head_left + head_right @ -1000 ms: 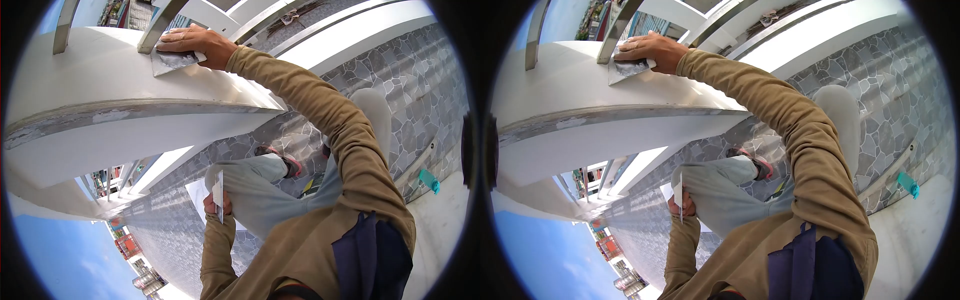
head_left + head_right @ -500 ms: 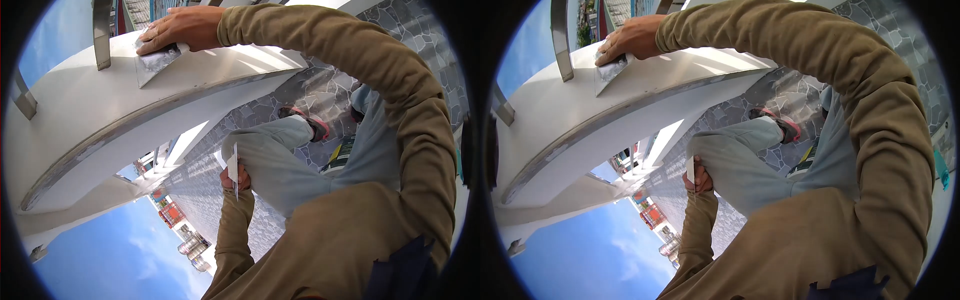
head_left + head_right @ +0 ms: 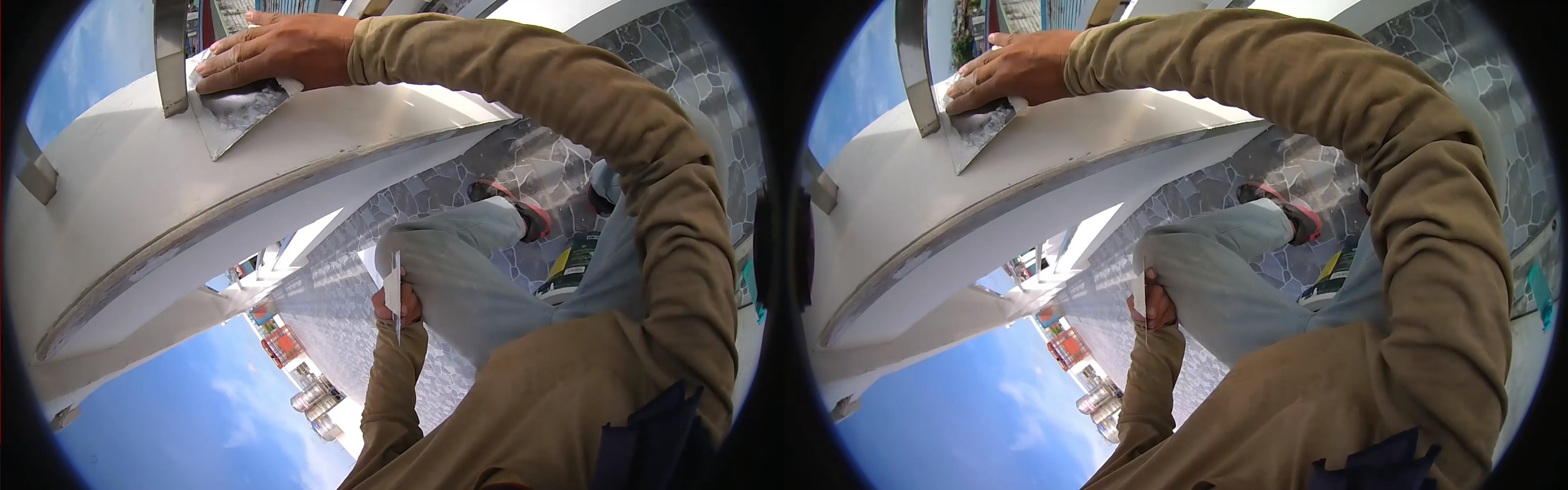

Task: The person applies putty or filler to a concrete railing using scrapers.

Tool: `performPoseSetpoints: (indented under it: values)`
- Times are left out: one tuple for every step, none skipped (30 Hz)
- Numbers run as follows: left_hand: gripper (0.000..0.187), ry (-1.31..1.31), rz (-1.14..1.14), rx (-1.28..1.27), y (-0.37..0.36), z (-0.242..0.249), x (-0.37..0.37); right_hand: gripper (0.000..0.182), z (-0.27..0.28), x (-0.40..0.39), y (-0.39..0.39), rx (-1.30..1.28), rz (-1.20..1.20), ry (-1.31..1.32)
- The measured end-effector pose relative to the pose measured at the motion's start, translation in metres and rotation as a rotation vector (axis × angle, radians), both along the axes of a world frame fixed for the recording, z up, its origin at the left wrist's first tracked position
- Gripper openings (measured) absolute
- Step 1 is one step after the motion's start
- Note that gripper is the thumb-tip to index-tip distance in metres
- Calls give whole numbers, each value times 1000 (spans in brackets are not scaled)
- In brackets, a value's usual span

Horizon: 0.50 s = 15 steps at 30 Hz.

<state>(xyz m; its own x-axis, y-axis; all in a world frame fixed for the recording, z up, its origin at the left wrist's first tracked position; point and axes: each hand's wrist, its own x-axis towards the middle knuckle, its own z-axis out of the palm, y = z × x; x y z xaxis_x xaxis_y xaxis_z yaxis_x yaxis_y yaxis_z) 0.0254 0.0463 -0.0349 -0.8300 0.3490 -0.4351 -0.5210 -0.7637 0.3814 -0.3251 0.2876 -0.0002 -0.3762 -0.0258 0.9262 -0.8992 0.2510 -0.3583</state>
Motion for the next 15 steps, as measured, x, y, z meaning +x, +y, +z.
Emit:
performPoseSetpoints:
  values:
    - [38, -3, -6, 30, -1, 0, 0, 63, 0, 3, -2, 18, 42, -17]
    - [38, 1, -8, 36, -3, -3, -2, 62, 1, 5, -3, 19, 82, -53]
    - [38, 0, -12, 51, -6, -5, -2, 62, 2, 3, -1, 21, 86, -47]
    - [37, -8, -11, 60, -8, -3, 2, 61, 3, 2, -1, 34, 155, -71]
    - [37, -12, -1, 54, -11, -1, 4, 61, 3, 4, 0, 46, 225, -95]
    - [38, -3, -8, 55, -11, -3, 0, 63, 1, 8, 6, 79, 180, -82]
    - [38, 7, -19, 59, -9, -5, -2, 63, -6, 12, 10, 81, 180, -79]
    - [38, 12, -24, 64, -9, -5, -3, 58, -13, 13, 14, 118, 178, -95]
    - [39, -18, -15, 24, -10, -3, -3, 53, -19, 15, 19, 155, 174, -111]
    - [40, -48, -8, -15, -8, -2, -6, 53, -22, 18, 26, 192, 114, -130]
    - [40, -40, -17, -10, -6, -3, -10, 53, -22, 17, 32, 197, 104, -123]
    - [41, -48, -31, -15, -4, 0, -12, 53, -21, 16, 36, 199, 70, -110]
    - [42, -57, -46, -22, -3, 2, -13, 53, -20, 16, 37, 200, 37, -97]
    - [42, -51, -49, -21, -3, 1, -13, 53, -17, 15, 35, 210, 1, -104]
    - [43, -33, -49, -21, -5, -1, -11, 53, -13, 14, 31, 211, -1, -100]
